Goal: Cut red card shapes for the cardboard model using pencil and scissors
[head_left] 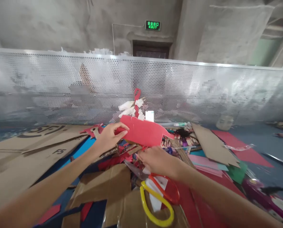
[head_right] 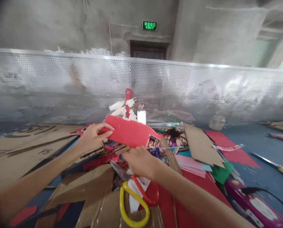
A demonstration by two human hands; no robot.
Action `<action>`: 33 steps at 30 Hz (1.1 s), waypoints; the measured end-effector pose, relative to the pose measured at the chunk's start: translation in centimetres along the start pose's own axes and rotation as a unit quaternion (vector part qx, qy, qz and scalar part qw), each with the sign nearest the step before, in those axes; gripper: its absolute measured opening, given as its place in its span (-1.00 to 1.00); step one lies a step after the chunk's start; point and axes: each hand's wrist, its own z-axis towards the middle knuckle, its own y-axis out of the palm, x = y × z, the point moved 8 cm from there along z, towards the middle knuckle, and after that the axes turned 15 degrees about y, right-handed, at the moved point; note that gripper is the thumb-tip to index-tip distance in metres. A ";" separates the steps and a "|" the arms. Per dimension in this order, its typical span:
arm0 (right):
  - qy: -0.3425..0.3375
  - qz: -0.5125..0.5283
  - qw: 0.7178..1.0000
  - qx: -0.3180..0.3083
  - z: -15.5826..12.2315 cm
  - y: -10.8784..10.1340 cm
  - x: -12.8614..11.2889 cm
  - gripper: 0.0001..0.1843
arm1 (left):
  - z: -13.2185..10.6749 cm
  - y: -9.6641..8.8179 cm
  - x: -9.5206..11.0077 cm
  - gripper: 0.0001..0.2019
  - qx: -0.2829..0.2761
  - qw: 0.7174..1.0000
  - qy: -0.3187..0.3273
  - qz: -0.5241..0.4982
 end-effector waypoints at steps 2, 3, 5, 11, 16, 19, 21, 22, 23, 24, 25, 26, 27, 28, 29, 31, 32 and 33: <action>0.001 0.005 1.000 -0.027 -0.1 0.7 -0.3 -0.71 | -0.3 0.0 -0.4 -0.80 -0.008 1.000 -0.016 -0.015; 0.004 0.009 0.999 -0.040 -0.1 0.9 -0.4 -0.64 | -0.4 -0.2 -0.5 -0.80 -0.004 1.000 -0.023 -0.019; 0.013 0.020 0.998 -0.054 -0.2 0.9 -0.5 -0.54 | -0.5 -0.7 -0.5 -0.80 0.003 0.999 -0.033 -0.017; -0.041 0.100 0.993 -0.051 -1.1 -1.6 -1.5 -0.75 | -0.8 -1.5 -0.8 -0.82 0.012 0.998 -0.064 -0.023; -0.027 0.138 0.990 -0.022 -0.6 0.4 -2.2 -0.75 | -1.1 -1.3 -1.6 -0.82 0.010 0.996 -0.082 -0.021; -0.049 0.137 0.989 -0.024 -0.3 3.7 -3.3 -0.40 | -1.5 -1.2 -2.1 -0.79 0.002 0.995 -0.099 -0.015; -0.036 0.127 0.991 -0.006 -0.2 5.2 -3.4 -0.21 | -1.6 -1.2 -2.3 -0.78 -0.002 0.994 -0.105 -0.010; -0.027 0.123 0.992 0.007 -0.3 5.6 -3.4 -0.21 | -1.7 -1.2 -2.3 -0.79 -0.002 0.994 -0.105 -0.008; -0.014 0.122 0.992 0.022 -0.4 5.8 -3.2 -0.22 | -1.7 -1.3 -2.4 -0.79 -0.002 0.995 -0.103 -0.006; -0.002 0.123 0.992 0.030 -0.5 5.7 -3.1 -0.22 | -1.7 -1.3 -2.4 -0.80 -0.001 0.995 -0.100 -0.005; 0.010 0.127 0.991 0.030 -0.5 5.6 -2.9 -0.23 | -1.6 -1.3 -2.3 -0.80 0.000 0.995 -0.097 -0.005; 0.020 0.134 0.991 0.019 -0.5 5.4 -2.8 -0.23 | -1.5 -1.3 -2.3 -0.80 0.000 0.996 -0.094 -0.006; 0.029 0.144 0.989 -0.002 -0.5 5.1 -2.6 -0.22 | -1.5 -1.3 -2.2 -0.80 -0.001 0.996 -0.092 -0.008; 0.037 0.156 0.987 -0.028 -0.5 4.8 -2.5 -0.22 | -1.4 -1.2 -2.2 -0.80 -0.003 0.996 -0.091 -0.010; 0.045 0.171 0.983 -0.056 -0.5 4.5 -2.4 -0.20 | -1.4 -1.2 -2.1 -0.80 -0.004 0.996 -0.088 -0.013; 0.060 0.215 0.970 -0.092 -0.5 3.5 -2.2 -0.17 | -1.2 -1.2 -1.8 -0.81 -0.003 0.997 -0.075 -0.020; 0.069 0.230 0.965 -0.104 -0.6 3.0 -2.0 -0.19 | -1.2 -1.2 -1.6 -0.82 -0.002 0.997 -0.069 -0.025; 0.067 0.244 0.961 -0.114 -0.7 2.6 -2.0 -0.22 | -1.1 -1.2 -1.5 -0.83 -0.002 0.997 -0.066 -0.030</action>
